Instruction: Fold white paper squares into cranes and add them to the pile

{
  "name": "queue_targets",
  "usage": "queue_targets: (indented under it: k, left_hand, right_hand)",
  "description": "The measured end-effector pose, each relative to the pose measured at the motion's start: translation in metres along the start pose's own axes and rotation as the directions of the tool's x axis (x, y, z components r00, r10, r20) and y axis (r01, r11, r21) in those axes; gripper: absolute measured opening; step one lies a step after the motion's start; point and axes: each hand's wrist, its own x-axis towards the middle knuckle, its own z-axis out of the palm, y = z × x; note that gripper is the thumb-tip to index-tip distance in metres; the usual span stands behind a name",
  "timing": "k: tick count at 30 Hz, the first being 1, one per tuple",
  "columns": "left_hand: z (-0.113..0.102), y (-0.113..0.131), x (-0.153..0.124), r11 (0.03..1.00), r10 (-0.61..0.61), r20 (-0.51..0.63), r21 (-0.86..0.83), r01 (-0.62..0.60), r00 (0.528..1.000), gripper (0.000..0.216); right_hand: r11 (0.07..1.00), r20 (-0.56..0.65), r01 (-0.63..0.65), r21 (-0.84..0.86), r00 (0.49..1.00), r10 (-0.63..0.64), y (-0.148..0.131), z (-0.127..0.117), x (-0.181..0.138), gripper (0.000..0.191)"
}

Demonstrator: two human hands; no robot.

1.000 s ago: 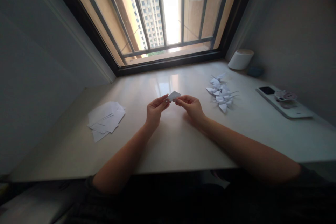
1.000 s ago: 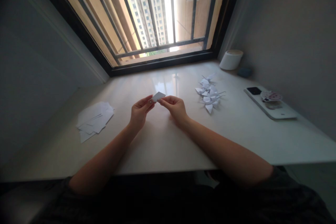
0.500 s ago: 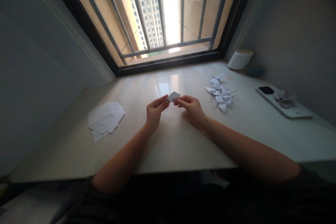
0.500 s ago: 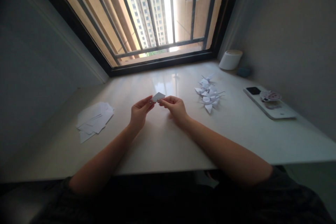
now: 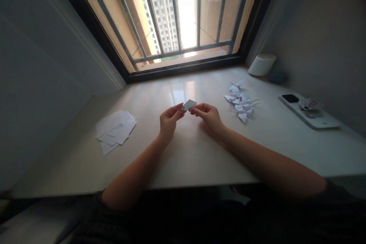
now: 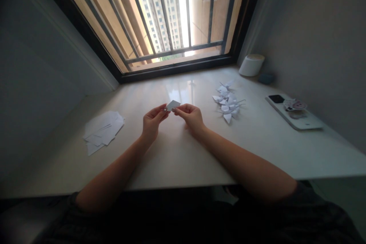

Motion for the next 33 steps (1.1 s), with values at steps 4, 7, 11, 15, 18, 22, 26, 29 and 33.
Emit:
queue_targets:
  k: [4, 7, 11, 15, 18, 22, 26, 29, 33]
  left_hand:
    - [0.0003, -0.0003, -0.0005, 1.000, 0.012, -0.008, 0.013, -0.012, 1.000, 0.031]
    - [0.0001, -0.0013, 0.0000, 0.999, 0.025, -0.011, 0.021, -0.025, 1.000, 0.031]
    - [-0.0014, -0.0028, 0.0010, 0.999, 0.026, -0.013, 0.022, -0.026, 1.000, 0.032]
    - [-0.0046, -0.0035, 0.0028, 0.999, 0.024, 0.029, 0.048, -0.026, 0.999, 0.040]
    - [-0.0060, -0.0033, 0.0036, 0.994, 0.045, 0.095, 0.093, -0.054, 0.994, 0.047]
    - [-0.0052, -0.0027, 0.0021, 0.977, 0.095, 0.130, 0.178, -0.118, 0.987, 0.042]
    - [-0.0046, -0.0012, 0.0011, 0.970, 0.117, 0.123, 0.201, -0.140, 0.986, 0.036]
    - [-0.0041, 0.0002, 0.0020, 0.969, 0.093, 0.119, 0.219, -0.118, 0.988, 0.037]
    - [-0.0029, -0.0001, 0.0031, 0.978, 0.042, 0.115, 0.201, -0.065, 0.992, 0.040]
  right_hand:
    - [1.000, -0.010, 0.010, -0.014, 1.000, -0.010, 0.0003, 0.0007, -0.0008, 0.031]
    - [1.000, -0.009, 0.019, -0.013, 1.000, -0.019, 0.0010, 0.0007, -0.0006, 0.033]
    - [1.000, -0.005, 0.031, 0.003, 1.000, -0.031, 0.0014, 0.0006, -0.0006, 0.034]
    - [0.999, 0.000, 0.037, 0.006, 0.999, -0.037, 0.0017, -0.0001, -0.0003, 0.032]
    - [0.999, 0.007, 0.045, 0.007, 0.999, -0.045, 0.0015, -0.0012, 0.0004, 0.032]
    - [0.998, 0.038, 0.064, -0.015, 0.997, -0.063, 0.0018, -0.0026, 0.0007, 0.033]
    - [0.996, 0.052, 0.082, -0.030, 0.995, -0.080, 0.0028, -0.0026, 0.0002, 0.032]
    - [0.994, 0.040, 0.100, -0.044, 0.994, -0.098, 0.0035, -0.0025, 0.0013, 0.032]
    - [0.991, 0.041, 0.132, -0.036, 0.991, -0.130, 0.0069, -0.0045, 0.0057, 0.034]
